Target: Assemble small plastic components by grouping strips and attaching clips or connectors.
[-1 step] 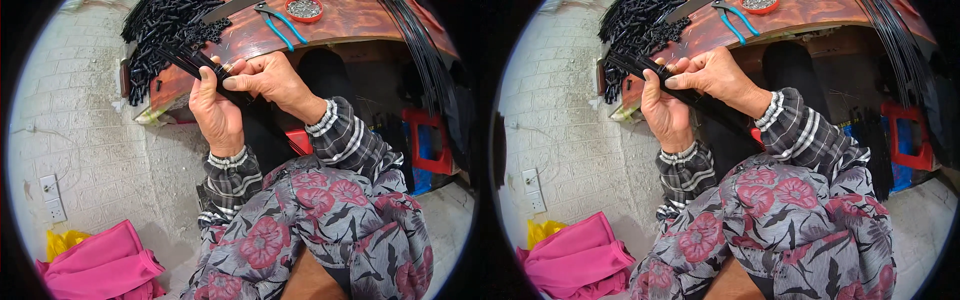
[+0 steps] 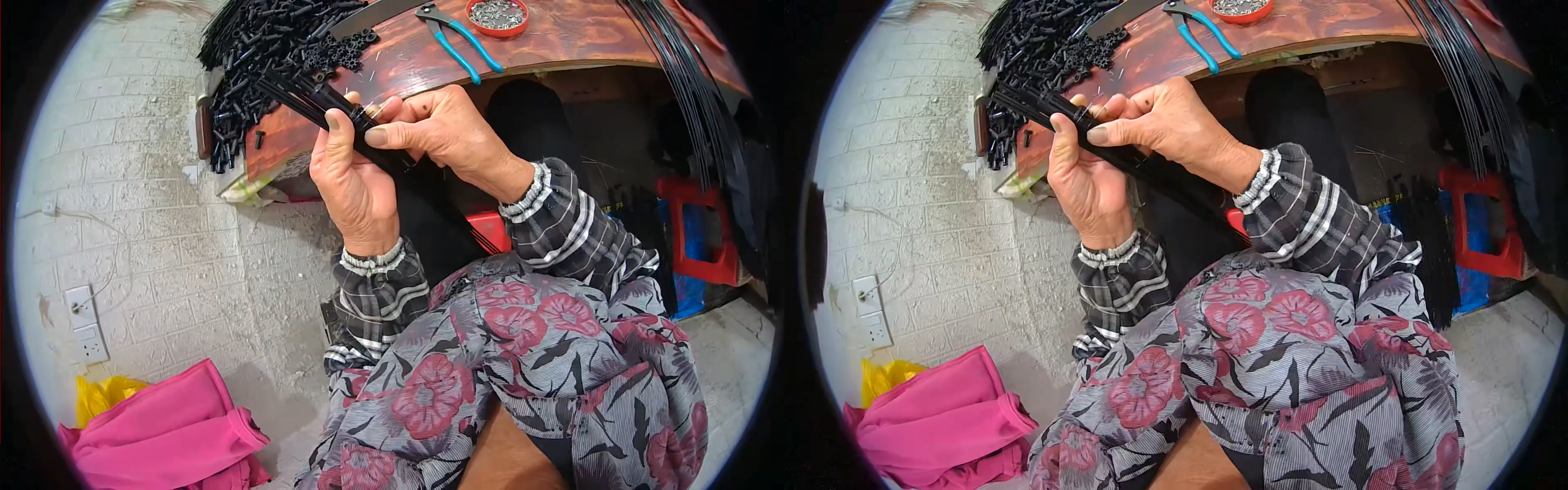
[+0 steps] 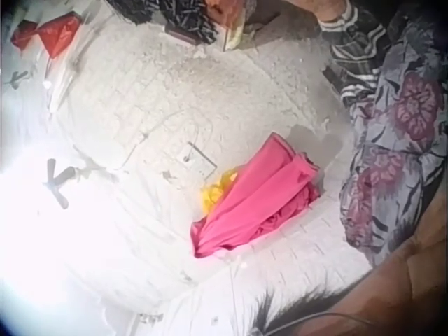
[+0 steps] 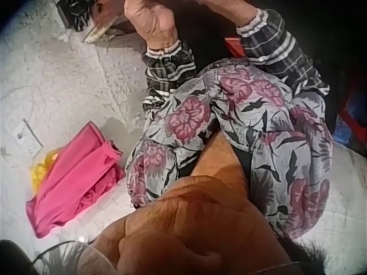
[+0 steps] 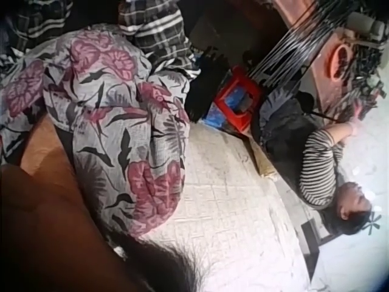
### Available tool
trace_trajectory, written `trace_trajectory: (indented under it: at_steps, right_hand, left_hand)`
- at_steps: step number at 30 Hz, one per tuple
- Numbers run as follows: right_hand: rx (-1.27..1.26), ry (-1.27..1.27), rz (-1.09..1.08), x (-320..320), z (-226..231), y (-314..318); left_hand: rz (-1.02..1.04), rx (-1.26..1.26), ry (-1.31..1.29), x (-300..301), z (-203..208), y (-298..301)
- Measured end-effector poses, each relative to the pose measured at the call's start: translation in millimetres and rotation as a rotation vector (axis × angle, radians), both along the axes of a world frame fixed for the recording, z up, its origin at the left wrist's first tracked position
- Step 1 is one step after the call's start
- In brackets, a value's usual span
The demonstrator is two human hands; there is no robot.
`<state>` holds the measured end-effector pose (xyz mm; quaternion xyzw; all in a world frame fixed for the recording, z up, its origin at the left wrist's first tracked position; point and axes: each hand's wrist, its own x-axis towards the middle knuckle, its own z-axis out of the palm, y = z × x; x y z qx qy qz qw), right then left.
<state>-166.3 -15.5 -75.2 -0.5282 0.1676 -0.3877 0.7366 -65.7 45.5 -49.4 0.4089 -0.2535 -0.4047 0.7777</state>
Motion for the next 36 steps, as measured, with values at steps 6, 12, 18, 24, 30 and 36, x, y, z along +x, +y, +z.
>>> trace_trajectory:
  at_steps: [6, 12, 18, 24, 30, 36]
  right_hand:
    - [0.175, -0.013, 0.14, -5, 6, -3]
    - [0.009, 0.097, 0.088, -4, 12, 3]
    - [-0.051, 0.102, 0.112, -1, 8, 4]
    - [0.022, 0.085, 0.153, -2, 11, 8]
    - [0.012, 0.042, 0.121, -3, 12, 8]
    - [0.029, 0.138, 0.228, -3, 10, -1]
  left_hand:
    - [0.046, 0.007, 0.102, -1, -1, 5]
    - [-0.155, -0.114, 0.14, 0, 1, 14]
    - [-0.152, -0.127, 0.157, 3, 0, 21]
    - [-0.098, -0.103, 0.196, 1, 0, 25]
    - [-0.046, -0.069, 0.213, -1, 0, 23]
    - [-0.056, -0.022, 0.264, -1, 0, 23]
